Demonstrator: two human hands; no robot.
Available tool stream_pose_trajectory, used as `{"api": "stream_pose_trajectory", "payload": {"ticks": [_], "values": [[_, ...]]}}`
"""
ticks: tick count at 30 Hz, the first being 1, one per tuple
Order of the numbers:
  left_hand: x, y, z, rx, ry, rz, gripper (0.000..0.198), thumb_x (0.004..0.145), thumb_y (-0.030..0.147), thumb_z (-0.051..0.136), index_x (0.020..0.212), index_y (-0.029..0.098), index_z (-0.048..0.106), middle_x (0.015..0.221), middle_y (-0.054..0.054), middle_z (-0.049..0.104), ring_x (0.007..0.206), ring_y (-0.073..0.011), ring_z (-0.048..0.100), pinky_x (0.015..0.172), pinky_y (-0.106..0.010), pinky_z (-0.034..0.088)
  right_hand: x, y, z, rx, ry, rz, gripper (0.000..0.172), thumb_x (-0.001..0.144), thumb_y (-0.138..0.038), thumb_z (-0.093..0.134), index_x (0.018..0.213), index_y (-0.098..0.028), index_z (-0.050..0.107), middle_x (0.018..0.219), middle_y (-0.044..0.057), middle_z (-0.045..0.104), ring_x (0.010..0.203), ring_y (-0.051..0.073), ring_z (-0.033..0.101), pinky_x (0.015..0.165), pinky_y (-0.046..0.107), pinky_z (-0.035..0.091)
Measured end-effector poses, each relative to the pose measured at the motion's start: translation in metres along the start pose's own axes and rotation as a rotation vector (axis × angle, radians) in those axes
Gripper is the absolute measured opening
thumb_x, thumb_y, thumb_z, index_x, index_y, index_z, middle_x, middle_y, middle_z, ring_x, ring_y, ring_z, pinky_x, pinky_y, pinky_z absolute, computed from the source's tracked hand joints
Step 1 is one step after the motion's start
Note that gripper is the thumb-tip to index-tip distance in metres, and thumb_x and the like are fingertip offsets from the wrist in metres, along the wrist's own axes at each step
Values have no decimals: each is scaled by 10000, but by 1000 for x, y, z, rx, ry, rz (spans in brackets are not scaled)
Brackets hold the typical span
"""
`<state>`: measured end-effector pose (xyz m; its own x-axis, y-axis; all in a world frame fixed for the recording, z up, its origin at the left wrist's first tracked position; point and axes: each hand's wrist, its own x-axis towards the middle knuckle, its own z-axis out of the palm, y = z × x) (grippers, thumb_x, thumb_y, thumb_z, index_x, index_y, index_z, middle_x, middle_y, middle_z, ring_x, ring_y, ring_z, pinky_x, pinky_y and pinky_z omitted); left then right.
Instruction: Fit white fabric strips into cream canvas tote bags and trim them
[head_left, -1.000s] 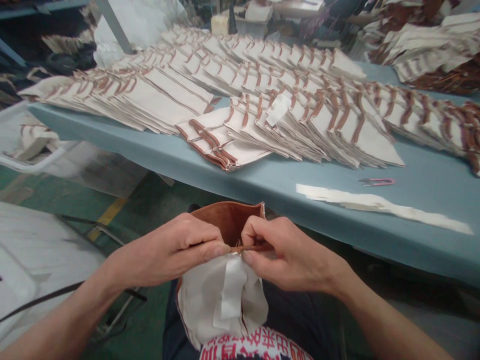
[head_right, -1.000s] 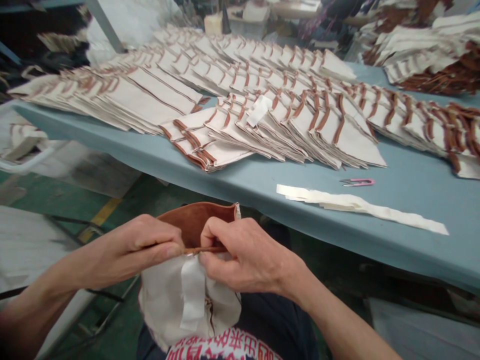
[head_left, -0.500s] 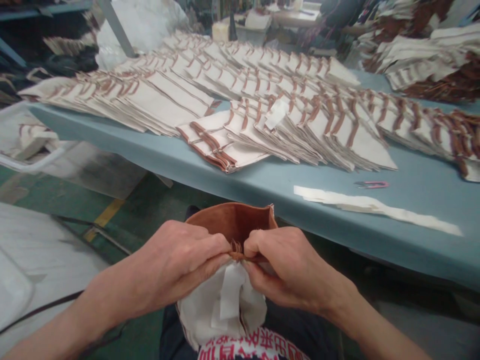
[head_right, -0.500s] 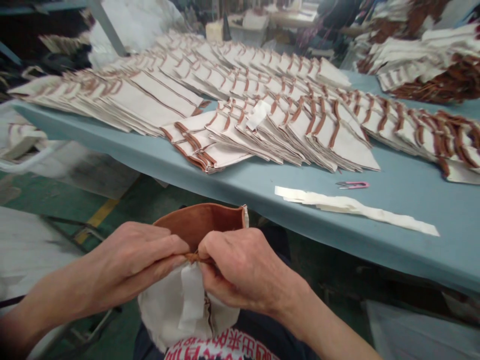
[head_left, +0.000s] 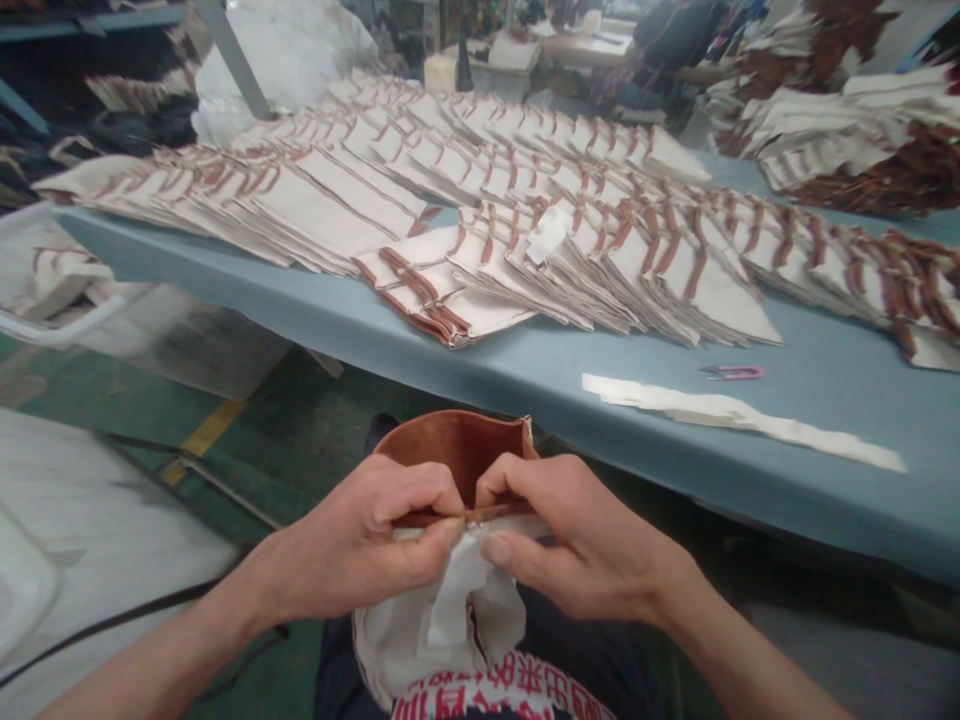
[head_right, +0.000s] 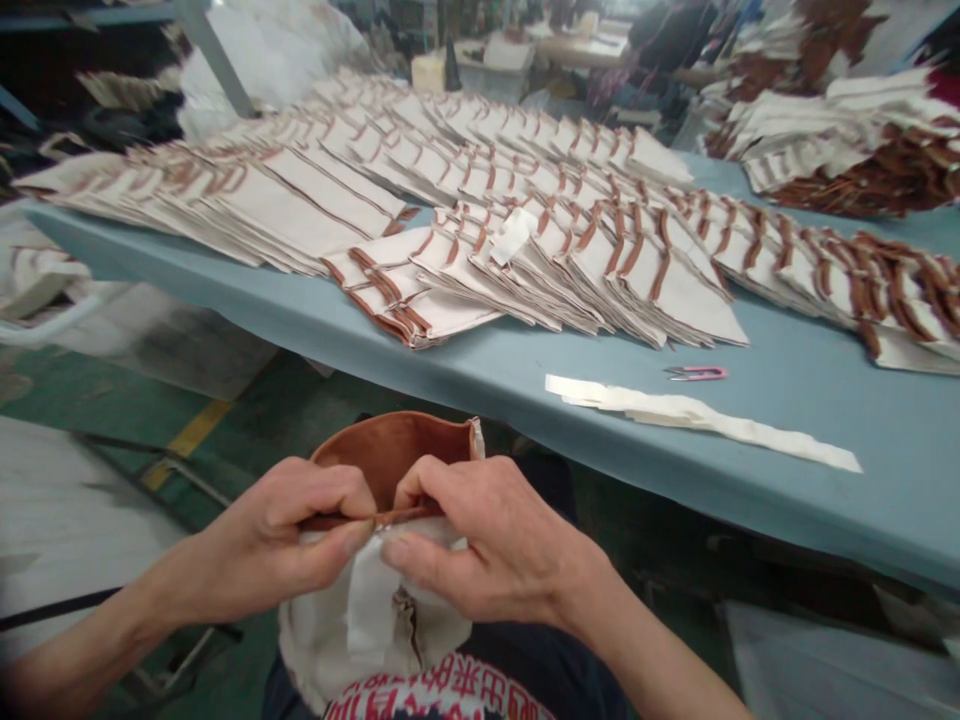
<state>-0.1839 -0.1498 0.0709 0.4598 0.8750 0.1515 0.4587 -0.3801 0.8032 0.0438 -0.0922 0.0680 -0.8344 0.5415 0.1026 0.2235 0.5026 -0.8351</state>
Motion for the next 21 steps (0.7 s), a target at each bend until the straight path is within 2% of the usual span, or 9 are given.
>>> {"api": "stream_pose_trajectory", "payload": {"ticks": [2,4,7,11,14,18,21], "values": [[-1,-1,-1,-22,5,-8,213,899,106,533,704,188,513,588,88,432,506,-58,374,487,-185,283,3,2,0,33,-30,-41,310,1066,-385,464,852,-201,592,727,-19,616,629,130,523,631,268,355],[-3,-1,-2,-20,1,-25,222,904,88,513,707,190,504,595,86,449,511,-59,387,482,-182,280,4,5,1,49,-34,-74,375,1097,-346,425,795,-197,591,682,-24,600,608,121,509,623,268,352],[-6,-3,-3,79,-23,-24,252,957,116,506,718,195,492,594,84,463,510,-67,412,492,-195,288,4,13,6,30,-20,-146,348,1089,-281,455,787,-191,603,686,-13,629,613,123,525,623,274,359],[-14,-9,0,356,-7,43,322,1053,219,503,732,189,501,618,53,550,528,-93,499,539,-244,319,-1,21,12,-41,-4,-211,269,1084,-221,463,960,-165,695,833,48,752,725,154,647,702,289,432],[-17,-10,0,419,7,61,380,1093,281,473,724,194,488,623,46,557,534,-104,502,556,-263,320,-4,20,12,-120,11,-250,267,1078,-196,462,1014,-150,717,850,65,766,737,168,668,711,304,448],[-13,1,-11,288,-144,-13,343,1109,339,443,807,202,529,715,48,581,621,-116,511,610,-253,337,-3,14,8,-253,19,-265,347,1108,-260,433,918,-174,710,762,53,740,662,167,615,655,314,420],[-2,11,-21,220,-248,-76,372,1131,346,333,852,206,536,781,38,588,679,-130,502,652,-257,346,2,13,4,-314,0,-254,404,1129,-328,422,898,-174,715,757,55,742,709,173,635,697,307,437]]}}
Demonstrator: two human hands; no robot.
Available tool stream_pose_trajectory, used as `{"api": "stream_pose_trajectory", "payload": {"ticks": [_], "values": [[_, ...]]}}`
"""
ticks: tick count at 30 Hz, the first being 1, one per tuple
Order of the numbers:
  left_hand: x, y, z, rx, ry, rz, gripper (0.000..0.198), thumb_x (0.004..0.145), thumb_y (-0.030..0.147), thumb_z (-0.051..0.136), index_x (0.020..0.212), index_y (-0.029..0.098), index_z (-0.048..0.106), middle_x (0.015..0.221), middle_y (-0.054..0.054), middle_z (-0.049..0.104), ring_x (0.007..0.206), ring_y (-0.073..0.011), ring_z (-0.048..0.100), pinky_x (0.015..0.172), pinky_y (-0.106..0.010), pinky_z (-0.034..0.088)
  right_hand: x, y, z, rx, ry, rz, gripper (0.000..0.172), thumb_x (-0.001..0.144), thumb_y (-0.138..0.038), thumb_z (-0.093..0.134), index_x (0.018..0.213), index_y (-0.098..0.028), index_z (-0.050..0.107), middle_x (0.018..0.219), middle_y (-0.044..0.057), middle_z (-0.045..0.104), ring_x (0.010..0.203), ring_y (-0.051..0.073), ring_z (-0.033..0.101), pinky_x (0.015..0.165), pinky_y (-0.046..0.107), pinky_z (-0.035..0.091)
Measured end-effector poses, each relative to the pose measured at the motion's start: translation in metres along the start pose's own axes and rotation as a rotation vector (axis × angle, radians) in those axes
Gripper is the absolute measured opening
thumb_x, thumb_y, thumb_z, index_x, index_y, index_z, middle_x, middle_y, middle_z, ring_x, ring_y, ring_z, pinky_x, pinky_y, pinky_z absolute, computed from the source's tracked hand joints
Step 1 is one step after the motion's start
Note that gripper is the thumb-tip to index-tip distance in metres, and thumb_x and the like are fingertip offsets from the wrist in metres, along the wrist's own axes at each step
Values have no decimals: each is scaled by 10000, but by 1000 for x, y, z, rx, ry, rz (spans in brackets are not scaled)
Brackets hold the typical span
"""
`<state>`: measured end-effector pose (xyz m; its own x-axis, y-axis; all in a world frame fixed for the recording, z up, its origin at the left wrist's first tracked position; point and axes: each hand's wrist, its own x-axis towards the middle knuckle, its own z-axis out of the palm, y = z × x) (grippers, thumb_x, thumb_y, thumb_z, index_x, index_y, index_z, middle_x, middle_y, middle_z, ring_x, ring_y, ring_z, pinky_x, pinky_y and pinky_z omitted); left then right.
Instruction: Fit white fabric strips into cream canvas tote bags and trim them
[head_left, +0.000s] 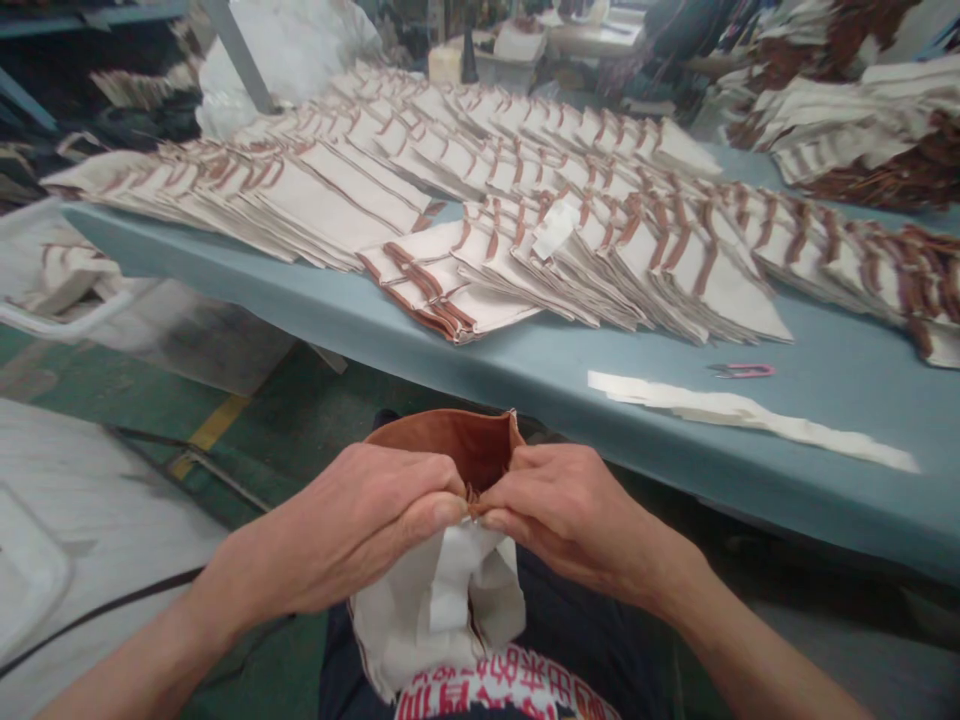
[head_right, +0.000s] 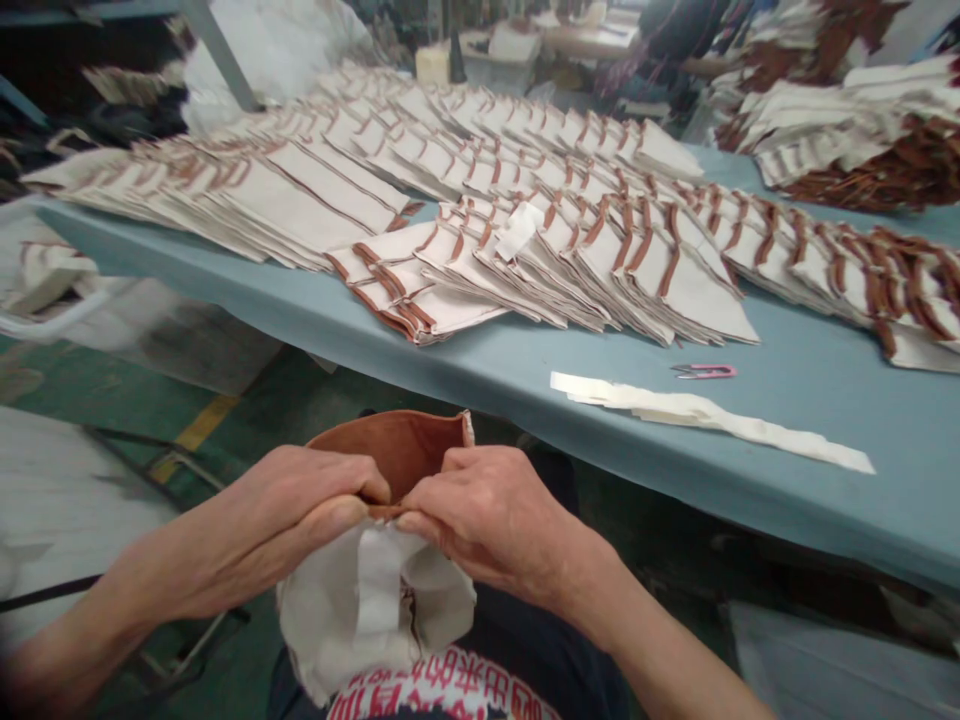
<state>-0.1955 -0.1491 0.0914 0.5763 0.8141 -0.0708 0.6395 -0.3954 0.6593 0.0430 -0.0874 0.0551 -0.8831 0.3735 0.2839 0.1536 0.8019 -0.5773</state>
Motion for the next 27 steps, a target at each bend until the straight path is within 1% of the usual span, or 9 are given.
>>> {"api": "stream_pose_trajectory", "payload": {"ticks": [2,4,6,12,16,19,22,25,27], "values": [[8,2,-7,-35,-40,-8,418,1133,350,298,784,204,474,741,45,519,652,-127,451,634,-264,330,4,3,-3,-23,-16,-3,451,1131,-363,415,849,-170,709,745,55,730,731,176,640,718,305,442],[15,1,-12,-110,-89,-3,433,1127,361,314,733,206,405,696,55,436,626,-122,402,609,-266,316,8,8,-6,-39,-37,5,498,1132,-403,403,799,-171,693,720,51,708,727,174,633,716,299,439],[21,-4,-14,-202,-132,8,434,1120,362,327,717,208,372,678,57,386,621,-120,374,602,-264,316,12,12,-8,-40,-53,24,521,1132,-435,393,797,-172,692,734,55,705,738,170,637,719,290,440],[26,-17,-8,-347,-143,41,419,1100,354,355,706,212,350,656,65,314,604,-114,331,598,-256,317,13,17,-5,-40,-47,23,502,1122,-447,426,815,-166,705,753,68,707,725,171,643,686,285,415],[25,-18,-2,-375,-128,54,416,1090,337,391,695,208,376,635,70,334,570,-104,344,574,-249,304,10,19,-1,1,-12,11,456,1113,-424,468,826,-164,708,741,59,697,704,167,643,677,284,408],[23,-17,3,-328,-63,55,408,1084,308,399,689,207,390,628,68,361,557,-103,349,563,-254,291,9,22,0,44,23,0,366,1093,-392,535,859,-172,709,772,55,709,726,169,645,684,278,418],[21,-17,7,-286,-16,19,405,1083,313,409,694,201,412,634,63,395,568,-103,367,557,-248,287,7,25,0,65,61,7,273,1081,-320,561,897,-180,706,809,55,717,757,172,637,720,279,443],[20,-21,7,-295,-23,-6,394,1083,321,418,717,186,476,652,54,432,598,-105,407,574,-234,312,6,25,3,91,94,26,249,1078,-284,554,892,-184,685,822,52,718,777,177,622,754,292,459],[20,-24,6,-309,-39,-18,389,1080,319,425,722,181,490,654,54,435,600,-103,409,580,-228,319,7,25,6,93,114,30,260,1079,-279,546,871,-184,669,809,47,711,774,180,609,757,303,458]]}}
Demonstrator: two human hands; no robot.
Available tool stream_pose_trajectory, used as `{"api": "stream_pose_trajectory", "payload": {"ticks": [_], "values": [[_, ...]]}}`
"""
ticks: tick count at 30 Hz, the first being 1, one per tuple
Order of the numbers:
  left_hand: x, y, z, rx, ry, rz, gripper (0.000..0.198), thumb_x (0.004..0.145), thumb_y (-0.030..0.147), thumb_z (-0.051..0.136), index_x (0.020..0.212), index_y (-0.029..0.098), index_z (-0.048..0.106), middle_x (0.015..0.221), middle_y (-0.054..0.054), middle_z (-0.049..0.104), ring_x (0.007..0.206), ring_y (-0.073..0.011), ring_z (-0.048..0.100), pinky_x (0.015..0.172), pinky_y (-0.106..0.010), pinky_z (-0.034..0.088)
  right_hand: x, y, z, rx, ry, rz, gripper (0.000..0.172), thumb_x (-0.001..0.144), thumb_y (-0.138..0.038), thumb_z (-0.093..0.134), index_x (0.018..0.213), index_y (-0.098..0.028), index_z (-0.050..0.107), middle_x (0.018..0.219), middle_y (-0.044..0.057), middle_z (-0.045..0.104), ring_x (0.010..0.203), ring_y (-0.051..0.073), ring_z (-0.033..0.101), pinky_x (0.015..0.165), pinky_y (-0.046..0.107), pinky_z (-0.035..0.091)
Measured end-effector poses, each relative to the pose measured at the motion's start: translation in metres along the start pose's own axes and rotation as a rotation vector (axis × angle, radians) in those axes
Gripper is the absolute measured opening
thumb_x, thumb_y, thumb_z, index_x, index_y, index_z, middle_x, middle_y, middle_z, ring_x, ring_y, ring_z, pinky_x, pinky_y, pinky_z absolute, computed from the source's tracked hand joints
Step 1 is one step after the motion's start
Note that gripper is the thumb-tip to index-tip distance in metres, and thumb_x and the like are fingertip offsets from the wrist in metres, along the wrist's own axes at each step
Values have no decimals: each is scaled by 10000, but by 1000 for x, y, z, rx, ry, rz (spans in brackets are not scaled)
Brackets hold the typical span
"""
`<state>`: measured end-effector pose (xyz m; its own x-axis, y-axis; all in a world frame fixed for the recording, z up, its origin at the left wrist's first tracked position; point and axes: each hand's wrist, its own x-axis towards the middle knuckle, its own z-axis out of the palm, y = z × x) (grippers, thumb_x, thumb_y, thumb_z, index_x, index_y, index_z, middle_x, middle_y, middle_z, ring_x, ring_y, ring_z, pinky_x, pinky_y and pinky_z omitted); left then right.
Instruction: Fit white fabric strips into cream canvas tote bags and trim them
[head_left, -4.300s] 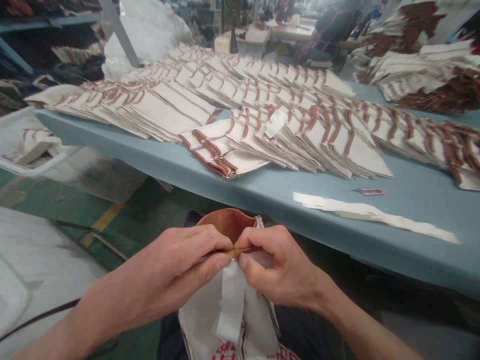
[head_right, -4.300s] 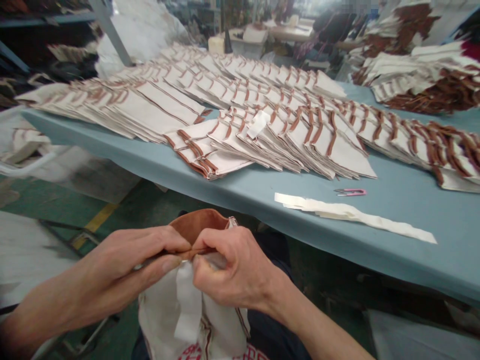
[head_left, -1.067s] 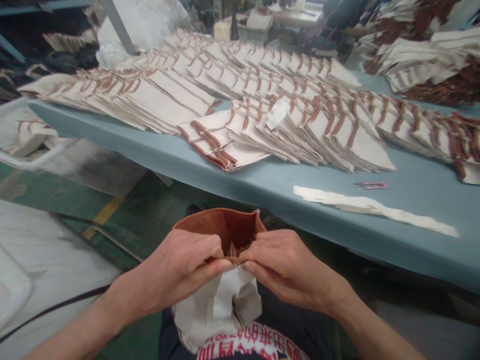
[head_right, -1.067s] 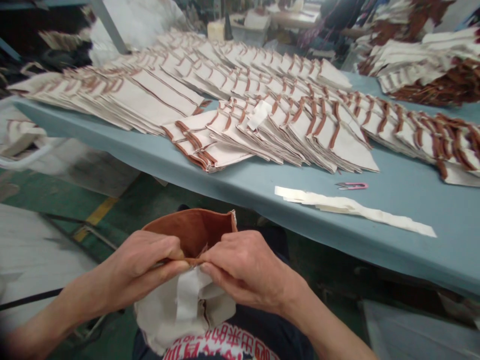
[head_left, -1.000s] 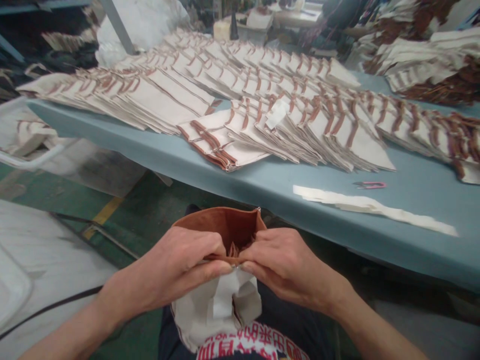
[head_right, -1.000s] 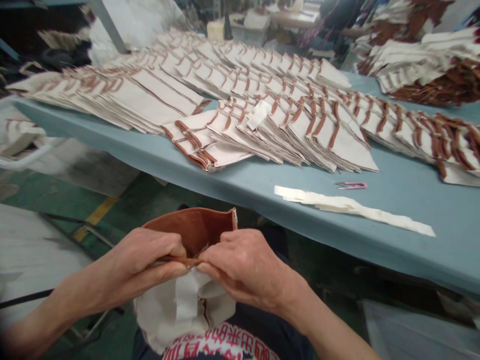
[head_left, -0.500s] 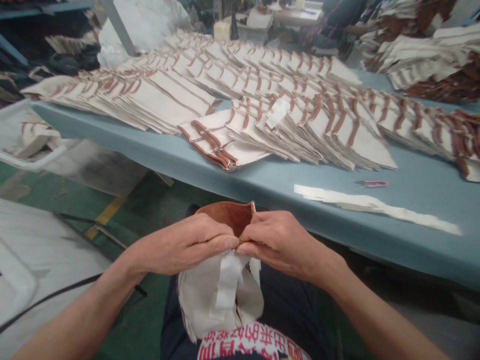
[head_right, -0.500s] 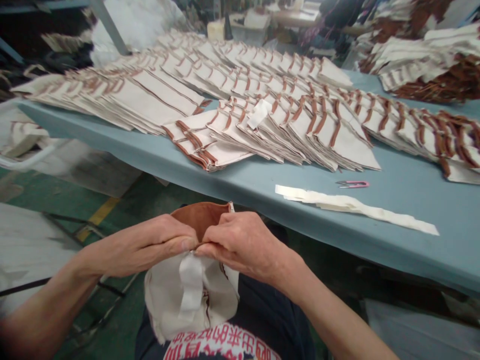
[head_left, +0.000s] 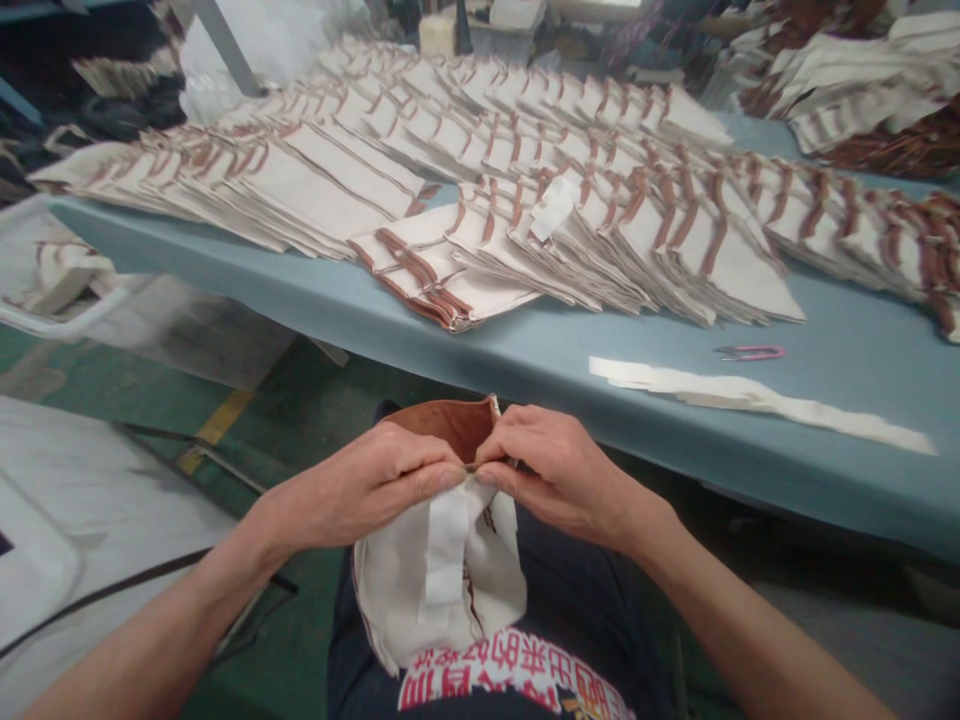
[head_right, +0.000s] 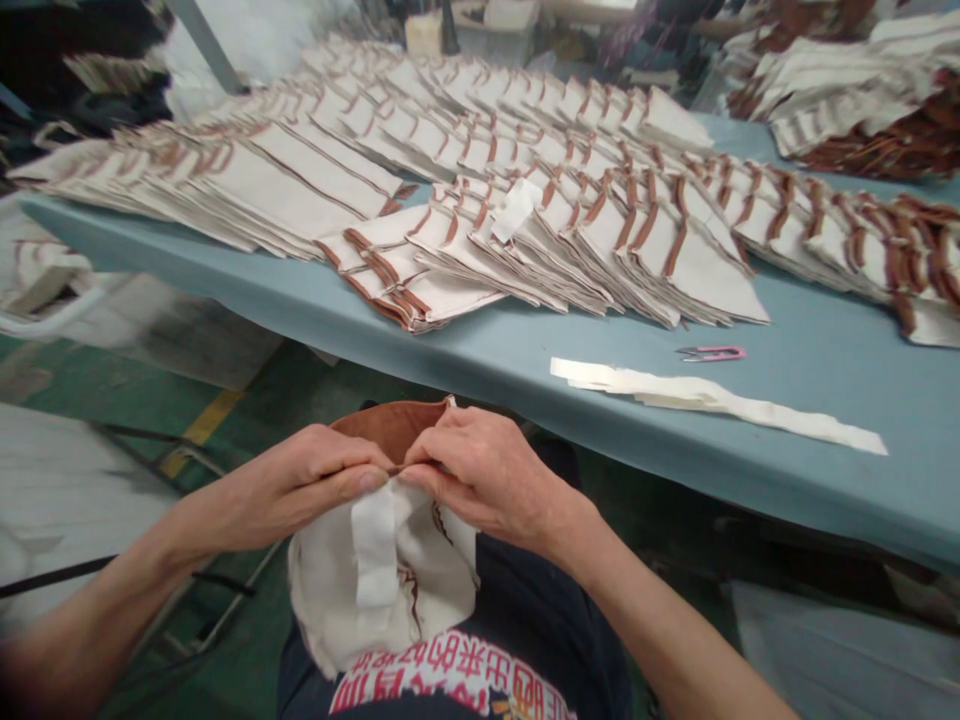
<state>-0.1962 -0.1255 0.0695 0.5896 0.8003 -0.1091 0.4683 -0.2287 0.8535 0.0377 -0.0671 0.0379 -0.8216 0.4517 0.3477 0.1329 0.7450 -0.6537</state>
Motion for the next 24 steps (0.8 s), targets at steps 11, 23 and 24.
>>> {"api": "stream_pose_trajectory", "payload": {"ticks": [11,23,24], "values": [[-8,-2,3,247,86,-36,380,1075,293,412,706,206,398,621,71,370,556,-103,367,563,-260,262,-9,-30,19,109,336,458,270,1052,-259,513,833,-197,657,766,23,707,692,167,641,681,284,453],[-13,-10,7,98,127,-174,409,1061,323,415,673,196,418,629,68,380,572,-93,370,548,-231,281,-57,-60,98,848,43,943,340,928,-416,683,1199,-213,707,904,22,728,610,129,565,560,234,406],[-13,-10,7,80,127,-180,410,1059,325,415,670,196,413,629,69,372,570,-92,361,542,-229,280,-57,-58,105,888,79,957,350,902,-452,716,1148,-203,714,903,23,718,613,125,552,564,234,407]]}}
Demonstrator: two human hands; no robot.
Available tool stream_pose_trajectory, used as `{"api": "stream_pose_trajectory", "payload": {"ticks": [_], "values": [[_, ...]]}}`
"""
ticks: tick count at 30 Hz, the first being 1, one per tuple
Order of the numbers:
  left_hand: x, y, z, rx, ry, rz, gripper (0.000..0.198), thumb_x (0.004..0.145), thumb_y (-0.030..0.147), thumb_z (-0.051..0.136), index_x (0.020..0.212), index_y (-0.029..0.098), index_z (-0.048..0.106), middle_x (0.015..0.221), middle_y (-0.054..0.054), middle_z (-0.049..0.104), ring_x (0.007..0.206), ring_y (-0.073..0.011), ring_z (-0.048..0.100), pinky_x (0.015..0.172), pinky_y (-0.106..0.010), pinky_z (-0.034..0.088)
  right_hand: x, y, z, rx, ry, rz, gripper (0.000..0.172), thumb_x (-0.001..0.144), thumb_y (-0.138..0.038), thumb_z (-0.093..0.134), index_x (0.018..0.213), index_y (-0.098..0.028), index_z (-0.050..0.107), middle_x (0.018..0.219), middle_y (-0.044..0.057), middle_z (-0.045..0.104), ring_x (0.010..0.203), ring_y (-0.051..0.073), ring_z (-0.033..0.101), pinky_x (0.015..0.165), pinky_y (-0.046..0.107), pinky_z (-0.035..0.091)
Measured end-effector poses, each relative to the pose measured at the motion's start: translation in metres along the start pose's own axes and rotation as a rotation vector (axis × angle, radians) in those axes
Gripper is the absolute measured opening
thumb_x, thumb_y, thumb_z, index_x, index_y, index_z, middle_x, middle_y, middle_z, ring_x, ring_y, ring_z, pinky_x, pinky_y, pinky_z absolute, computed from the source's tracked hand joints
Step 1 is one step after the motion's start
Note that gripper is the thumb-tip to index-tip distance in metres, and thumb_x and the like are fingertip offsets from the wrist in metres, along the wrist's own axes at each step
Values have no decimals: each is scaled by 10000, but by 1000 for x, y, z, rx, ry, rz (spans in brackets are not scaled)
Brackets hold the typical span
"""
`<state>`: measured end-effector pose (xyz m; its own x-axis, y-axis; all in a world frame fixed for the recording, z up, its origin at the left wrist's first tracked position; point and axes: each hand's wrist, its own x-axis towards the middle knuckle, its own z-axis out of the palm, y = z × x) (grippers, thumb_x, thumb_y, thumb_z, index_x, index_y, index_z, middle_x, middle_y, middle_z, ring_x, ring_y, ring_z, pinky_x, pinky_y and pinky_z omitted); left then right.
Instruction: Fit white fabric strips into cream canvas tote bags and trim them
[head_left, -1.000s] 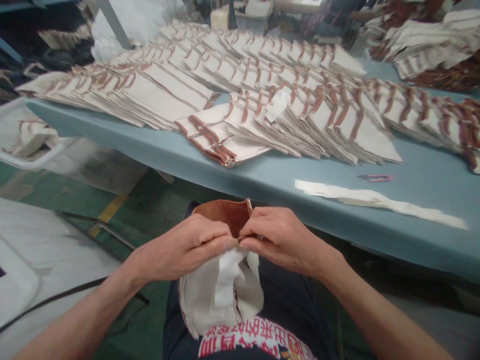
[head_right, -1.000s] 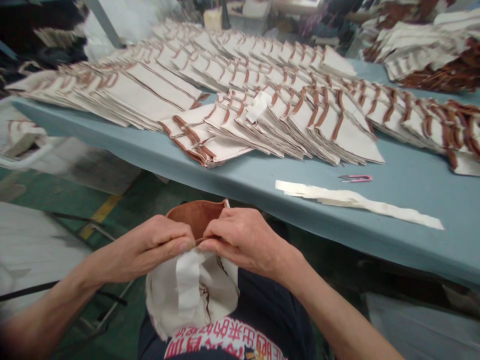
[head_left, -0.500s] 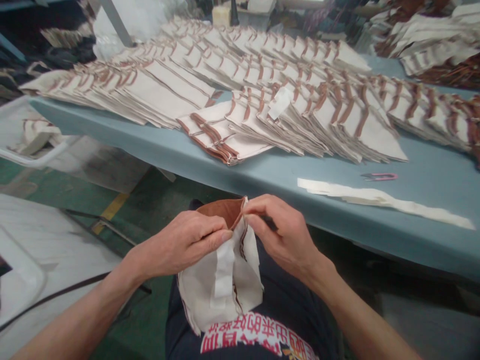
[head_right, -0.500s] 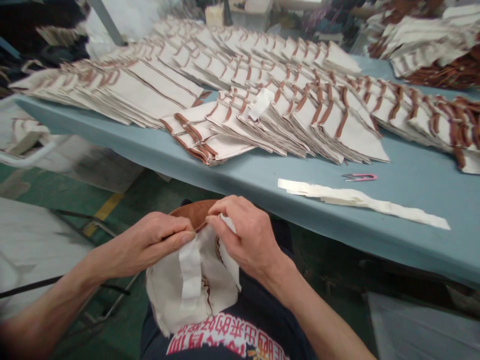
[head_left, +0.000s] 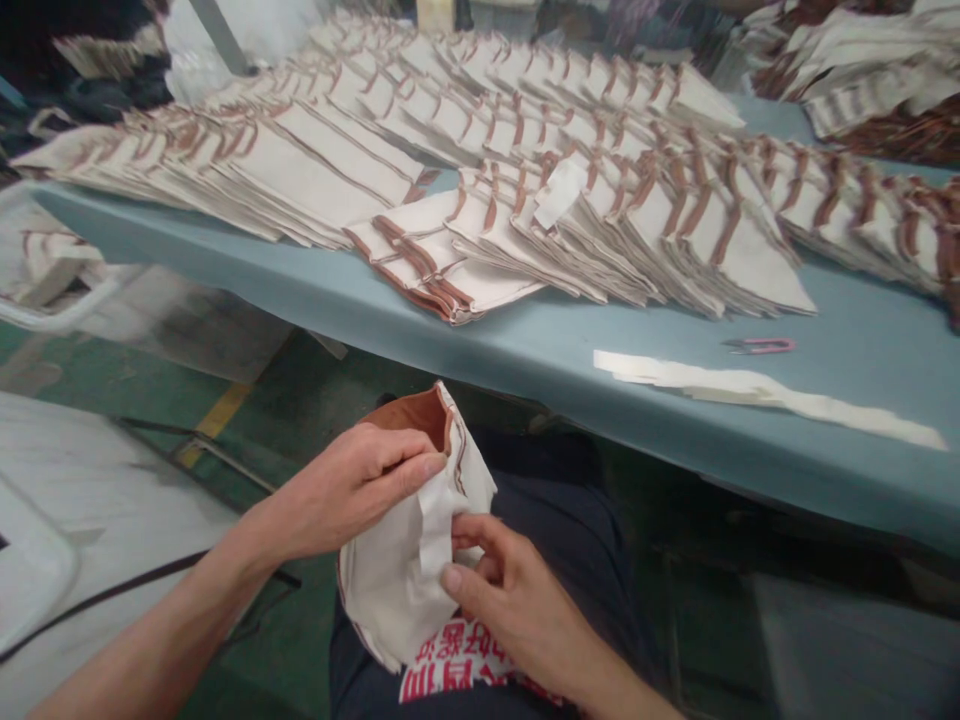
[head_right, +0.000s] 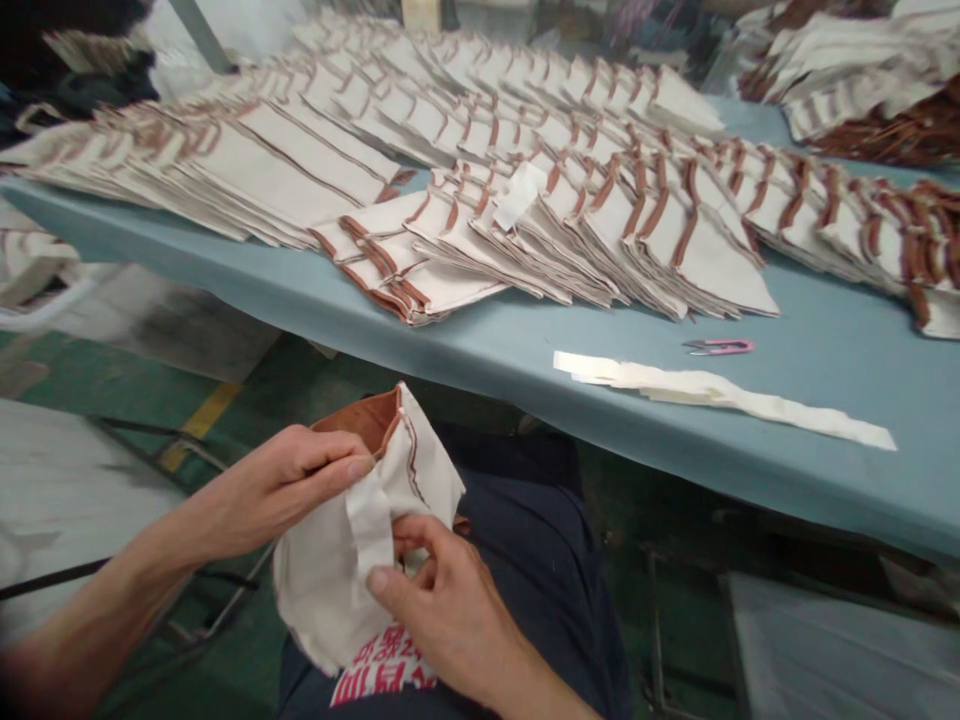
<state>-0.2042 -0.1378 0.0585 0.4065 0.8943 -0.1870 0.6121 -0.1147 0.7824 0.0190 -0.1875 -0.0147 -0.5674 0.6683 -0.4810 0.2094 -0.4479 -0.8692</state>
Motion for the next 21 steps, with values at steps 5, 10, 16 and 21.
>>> {"api": "stream_pose_trajectory", "payload": {"ticks": [5,10,16,21], "values": [[-3,3,-1,-27,22,-39,421,1052,343,414,656,201,388,627,69,345,562,-89,337,514,-226,265,15,12,17,161,67,77,477,807,-640,756,903,-185,651,707,-17,609,589,117,473,564,244,375],[-5,3,0,-29,54,-36,429,1053,346,423,652,197,399,619,70,335,558,-87,332,502,-222,257,16,-1,26,164,76,43,458,826,-616,691,733,-209,504,609,-62,445,554,95,347,512,240,266],[-8,-2,-1,-100,73,-45,431,1050,366,438,655,195,418,624,73,344,547,-81,327,487,-207,275,11,-20,12,-17,38,-165,352,890,-490,626,711,-199,542,624,-43,450,592,117,391,561,251,315],[-11,-3,2,-115,111,-55,424,1041,360,451,655,186,467,613,74,376,530,-77,348,470,-198,279,12,-22,-1,36,48,-305,451,1013,-503,515,668,-216,464,573,-45,465,522,104,398,523,236,322]]}}
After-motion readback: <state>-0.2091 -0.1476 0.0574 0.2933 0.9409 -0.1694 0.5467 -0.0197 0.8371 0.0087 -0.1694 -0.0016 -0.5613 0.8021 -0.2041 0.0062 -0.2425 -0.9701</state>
